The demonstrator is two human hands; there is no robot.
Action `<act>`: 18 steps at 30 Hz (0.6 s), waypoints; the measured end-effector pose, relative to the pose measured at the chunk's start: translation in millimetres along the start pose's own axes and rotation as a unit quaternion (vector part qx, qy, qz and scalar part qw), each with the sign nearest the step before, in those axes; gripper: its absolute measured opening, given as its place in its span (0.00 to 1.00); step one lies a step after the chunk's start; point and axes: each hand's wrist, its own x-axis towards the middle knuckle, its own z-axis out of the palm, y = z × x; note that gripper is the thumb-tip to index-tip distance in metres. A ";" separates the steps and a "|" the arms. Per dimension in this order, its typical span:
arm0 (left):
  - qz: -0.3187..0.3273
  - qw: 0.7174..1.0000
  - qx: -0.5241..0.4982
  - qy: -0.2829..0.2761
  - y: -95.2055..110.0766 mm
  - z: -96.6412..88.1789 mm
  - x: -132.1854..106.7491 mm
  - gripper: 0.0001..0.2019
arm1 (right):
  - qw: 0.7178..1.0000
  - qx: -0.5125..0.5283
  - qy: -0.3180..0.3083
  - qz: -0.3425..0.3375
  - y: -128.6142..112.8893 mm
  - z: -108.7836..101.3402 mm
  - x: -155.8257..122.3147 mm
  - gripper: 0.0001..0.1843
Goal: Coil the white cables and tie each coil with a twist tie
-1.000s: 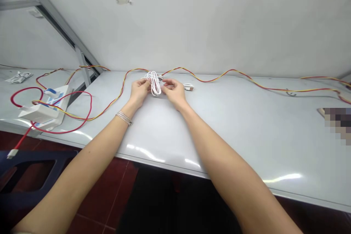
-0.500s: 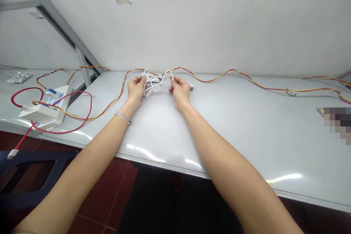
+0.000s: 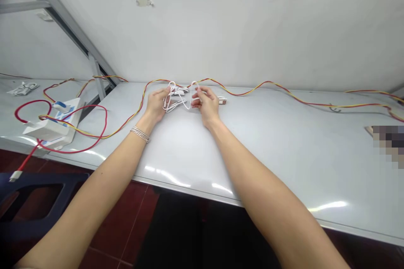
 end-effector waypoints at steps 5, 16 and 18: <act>-0.022 0.995 -0.039 -0.089 2.0 7.1 -10.3 0.17 | 0.987 -0.117 -0.090 -0.069 8.8 4.1 -5.1 0.20; 0.042 0.994 0.057 -0.080 -3.4 8.5 -9.9 0.15 | 0.999 -0.026 0.036 -0.007 -0.7 8.7 -4.5 0.19; 0.034 0.991 0.094 -0.094 -2.0 7.5 -10.8 0.15 | 0.999 -0.006 0.044 0.013 -3.4 8.2 -4.2 0.21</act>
